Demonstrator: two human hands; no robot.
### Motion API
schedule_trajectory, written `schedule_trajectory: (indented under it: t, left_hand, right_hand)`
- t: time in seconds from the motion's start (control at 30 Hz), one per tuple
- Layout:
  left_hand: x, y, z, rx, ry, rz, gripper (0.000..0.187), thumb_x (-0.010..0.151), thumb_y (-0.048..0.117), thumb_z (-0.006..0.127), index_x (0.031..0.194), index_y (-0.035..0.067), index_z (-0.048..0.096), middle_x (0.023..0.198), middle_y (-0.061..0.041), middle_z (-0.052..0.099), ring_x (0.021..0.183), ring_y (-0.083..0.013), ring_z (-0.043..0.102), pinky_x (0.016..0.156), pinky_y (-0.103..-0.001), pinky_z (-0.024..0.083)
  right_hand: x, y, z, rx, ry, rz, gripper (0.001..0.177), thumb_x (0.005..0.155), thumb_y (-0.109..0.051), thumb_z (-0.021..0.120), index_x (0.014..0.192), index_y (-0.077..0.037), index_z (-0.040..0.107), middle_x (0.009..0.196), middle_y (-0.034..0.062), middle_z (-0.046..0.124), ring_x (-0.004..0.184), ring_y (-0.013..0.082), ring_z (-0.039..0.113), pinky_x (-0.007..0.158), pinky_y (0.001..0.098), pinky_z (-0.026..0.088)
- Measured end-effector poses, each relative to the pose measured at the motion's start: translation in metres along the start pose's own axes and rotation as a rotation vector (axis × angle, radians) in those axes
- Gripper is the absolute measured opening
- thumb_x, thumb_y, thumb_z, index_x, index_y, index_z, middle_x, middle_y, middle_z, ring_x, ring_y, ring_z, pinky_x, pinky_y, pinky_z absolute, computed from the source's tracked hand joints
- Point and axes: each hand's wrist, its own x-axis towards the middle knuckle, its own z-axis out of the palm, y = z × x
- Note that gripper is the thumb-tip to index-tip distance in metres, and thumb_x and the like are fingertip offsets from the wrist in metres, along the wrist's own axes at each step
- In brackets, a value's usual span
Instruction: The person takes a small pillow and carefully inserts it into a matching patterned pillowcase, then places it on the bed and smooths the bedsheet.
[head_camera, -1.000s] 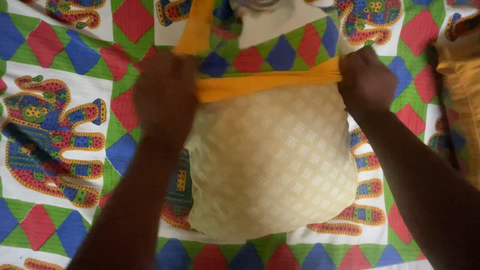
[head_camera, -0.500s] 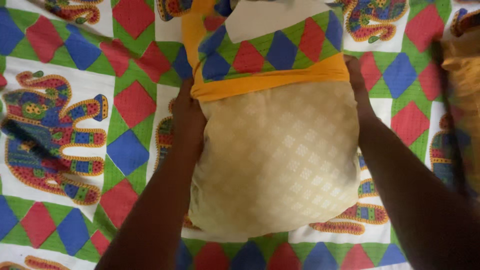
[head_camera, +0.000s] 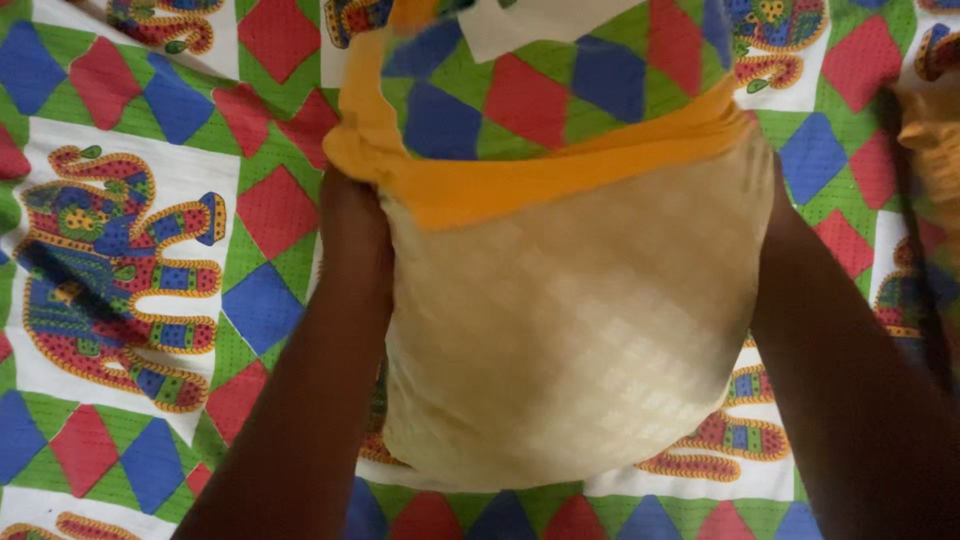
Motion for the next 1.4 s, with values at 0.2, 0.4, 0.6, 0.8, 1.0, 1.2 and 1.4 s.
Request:
schedule_trajectory:
  t: [0.2,0.4,0.6,0.8,1.0,1.2,1.4]
  left_hand:
    - [-0.009,-0.011,-0.002,0.053,-0.061,-0.040,0.031,0.102,0.019,0.060,0.131,0.009,0.057,0.114,-0.005,0.064,0.103,-0.0197,0.067,0.089,-0.039,0.059]
    - [-0.004,-0.017,0.003,0.378,-0.116,0.142,0.059,0.091,0.004,0.063,0.145,0.015,0.043,0.138,0.000,0.061,0.125,-0.0127,0.061,0.104,-0.027,0.050]
    - [0.007,-0.014,0.019,0.384,-0.197,-0.043,0.033,0.096,0.007,0.065,0.129,0.001,0.064,0.115,-0.006,0.071,0.101,-0.0171,0.068,0.085,-0.032,0.056]
    - [0.013,-0.014,0.031,0.260,-0.283,0.031,0.040,0.092,0.008,0.067,0.130,0.012,0.056,0.119,0.001,0.069,0.108,-0.0123,0.069,0.090,-0.031,0.058]
    - [0.031,-0.051,0.012,0.442,-0.235,0.220,0.040,0.101,0.015,0.069,0.138,0.004,0.058,0.130,-0.009,0.068,0.119,-0.0207,0.068,0.098,-0.035,0.057]
    - [0.052,-0.075,0.011,0.504,-0.356,0.569,0.036,0.107,0.013,0.067,0.140,0.005,0.056,0.134,-0.008,0.066,0.121,-0.0208,0.065,0.106,-0.037,0.056]
    - [0.037,-0.073,0.009,0.469,-0.051,0.687,0.046,0.092,0.004,0.064,0.136,0.002,0.052,0.127,-0.012,0.055,0.122,-0.0298,0.061,0.107,-0.041,0.051]
  right_hand:
    - [0.002,0.001,0.013,0.022,-0.029,0.048,0.037,0.102,-0.023,0.069,0.133,-0.010,0.055,0.117,0.0065,0.065,0.106,0.0169,0.065,0.091,0.0316,0.055]
    - [0.005,0.016,0.002,-0.197,0.039,-0.056,0.041,0.101,-0.014,0.077,0.133,-0.009,0.053,0.115,0.0072,0.064,0.104,0.0153,0.065,0.088,0.0292,0.055]
    - [-0.008,-0.006,-0.033,-0.908,0.303,-0.599,0.048,0.100,-0.006,0.084,0.133,-0.007,0.050,0.112,0.0078,0.063,0.102,0.0137,0.064,0.085,0.0268,0.056]
    - [-0.015,-0.026,-0.035,-0.781,0.053,-0.529,0.055,0.097,0.000,0.083,0.139,-0.008,0.049,0.125,0.0063,0.063,0.110,0.0142,0.063,0.094,0.0266,0.055]
    - [-0.073,-0.073,0.046,-1.108,0.045,-0.567,0.054,0.088,-0.006,0.078,0.134,-0.008,0.050,0.132,0.0042,0.058,0.123,0.0199,0.060,0.094,0.0316,0.050]
    - [-0.101,-0.050,0.162,-1.628,0.016,-0.947,0.048,0.071,-0.010,0.084,0.115,-0.003,0.066,0.116,0.0175,0.065,0.108,0.0371,0.063,0.089,0.0495,0.051]
    - [-0.093,-0.034,0.182,-1.506,0.007,-0.918,0.036,0.082,-0.010,0.080,0.118,-0.008,0.075,0.108,0.0100,0.070,0.103,0.0312,0.066,0.091,0.0469,0.052]
